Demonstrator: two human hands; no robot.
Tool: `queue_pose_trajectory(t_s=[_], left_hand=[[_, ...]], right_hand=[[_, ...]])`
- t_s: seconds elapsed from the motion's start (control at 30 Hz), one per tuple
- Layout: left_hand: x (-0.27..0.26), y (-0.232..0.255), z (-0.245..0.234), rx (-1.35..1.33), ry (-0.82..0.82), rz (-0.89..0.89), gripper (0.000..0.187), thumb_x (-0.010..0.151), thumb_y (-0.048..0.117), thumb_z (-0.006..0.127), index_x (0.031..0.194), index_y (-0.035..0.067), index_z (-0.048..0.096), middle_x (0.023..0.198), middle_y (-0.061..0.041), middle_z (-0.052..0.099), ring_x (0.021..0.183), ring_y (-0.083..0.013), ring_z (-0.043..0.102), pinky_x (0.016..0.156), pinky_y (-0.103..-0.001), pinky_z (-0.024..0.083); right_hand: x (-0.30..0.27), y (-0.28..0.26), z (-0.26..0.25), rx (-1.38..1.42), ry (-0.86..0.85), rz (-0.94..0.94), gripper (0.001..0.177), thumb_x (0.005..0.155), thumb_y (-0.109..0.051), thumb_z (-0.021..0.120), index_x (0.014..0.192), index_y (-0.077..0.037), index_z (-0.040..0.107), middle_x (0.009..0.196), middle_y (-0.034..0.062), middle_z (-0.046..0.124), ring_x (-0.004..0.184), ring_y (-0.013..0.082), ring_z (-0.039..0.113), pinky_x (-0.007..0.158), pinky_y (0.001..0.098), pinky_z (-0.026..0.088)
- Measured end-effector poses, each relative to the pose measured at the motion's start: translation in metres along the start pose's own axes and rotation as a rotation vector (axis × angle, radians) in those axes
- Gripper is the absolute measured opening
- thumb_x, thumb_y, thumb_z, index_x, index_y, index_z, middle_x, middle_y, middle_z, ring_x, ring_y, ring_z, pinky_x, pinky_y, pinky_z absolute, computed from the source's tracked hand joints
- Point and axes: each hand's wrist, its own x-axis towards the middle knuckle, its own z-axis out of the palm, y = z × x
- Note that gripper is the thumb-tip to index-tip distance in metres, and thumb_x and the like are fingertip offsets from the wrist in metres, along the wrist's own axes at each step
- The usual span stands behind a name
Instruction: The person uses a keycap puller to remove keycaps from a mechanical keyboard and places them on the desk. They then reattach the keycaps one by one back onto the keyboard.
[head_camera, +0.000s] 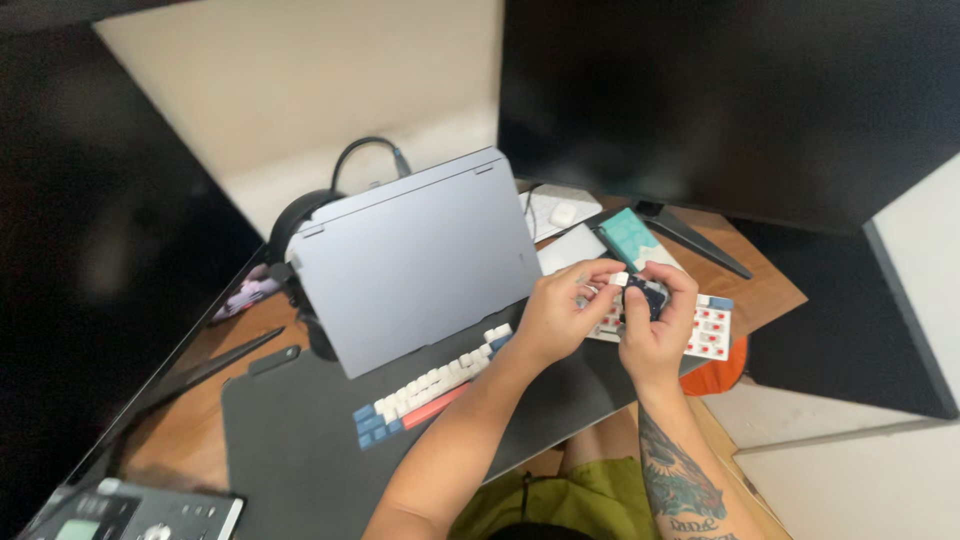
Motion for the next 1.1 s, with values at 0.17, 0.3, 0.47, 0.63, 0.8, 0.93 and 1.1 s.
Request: queue_pose_trajectory(t_s=[0.17,0.3,0.47,0.63,0.8,0.93,1.1], left_hand=[[0.007,0.023,-0.012,-0.031,0.014,0.078,0.026,0.095,0.006,0.07,0.121,0.002,0.07,0.103,-0.01,0.076,0.092,-0.0127,0.072,0.08,-0.028,0.06],[0.01,0.027,-0.026,0.006,0.043,0.1,0.025,0.094,0.005,0.071,0.119,0.003,0.07,0.105,-0.01,0.075,0.091,-0.0123,0.073,0.081,-0.027,0.061],[0.01,0.029,-0.042,0.038,0.171,0.079,0.024,0.094,0.002,0.07,0.117,0.001,0.071,0.106,-0.01,0.074,0.09,-0.0133,0.074,0.081,-0.026,0.06],[0.022,0.028,-0.066,0.168,0.435,0.136,0.024,0.092,0.0,0.071,0.116,0.001,0.072,0.1,-0.01,0.073,0.089,-0.0149,0.072,0.079,-0.027,0.06],[0.022,0.028,-0.095,0.224,0.608,0.162,0.026,0.091,-0.002,0.069,0.117,0.0,0.072,0.103,-0.009,0.074,0.089,-0.0141,0.073,0.079,-0.027,0.06],[0.018,0.031,-0.102,0.08,0.587,0.167,0.028,0.092,-0.004,0.068,0.12,-0.003,0.072,0.104,-0.012,0.072,0.095,-0.0155,0.071,0.084,-0.029,0.062],[0.019,0.027,-0.102,0.072,0.602,0.13,0.027,0.094,-0.003,0.066,0.12,-0.004,0.072,0.105,-0.013,0.073,0.094,-0.0162,0.07,0.082,-0.03,0.061]], right_hand=[[0.018,-0.022,-0.003,0.007,-0.089,-0.053,0.033,0.099,-0.003,0.063,0.129,0.0,0.051,0.116,0.0077,0.057,0.109,0.0149,0.056,0.1,0.0287,0.046],[0.024,-0.023,0.008,0.107,-0.129,-0.01,0.033,0.1,-0.003,0.063,0.131,-0.001,0.05,0.115,0.0067,0.057,0.107,0.0132,0.056,0.098,0.0274,0.047],[0.034,-0.018,0.038,0.178,-0.183,-0.009,0.034,0.097,0.0,0.063,0.129,-0.002,0.051,0.114,0.007,0.057,0.103,0.0124,0.056,0.093,0.0262,0.047],[0.064,-0.025,0.09,0.293,-0.251,-0.008,0.037,0.094,0.002,0.063,0.129,-0.003,0.051,0.113,0.0067,0.058,0.097,0.0113,0.056,0.085,0.0254,0.048],[0.082,-0.037,0.128,0.502,-0.463,0.001,0.044,0.094,0.004,0.062,0.136,-0.003,0.049,0.11,0.0069,0.059,0.098,0.0111,0.055,0.085,0.0251,0.048],[0.076,-0.042,0.135,0.488,-0.433,-0.006,0.045,0.092,0.003,0.063,0.134,-0.002,0.049,0.111,0.0083,0.06,0.092,0.0126,0.054,0.08,0.0269,0.047],[0.068,-0.034,0.144,0.412,-0.316,-0.184,0.042,0.094,0.004,0.063,0.133,-0.001,0.049,0.112,0.0105,0.06,0.105,0.0161,0.057,0.097,0.0307,0.047]])
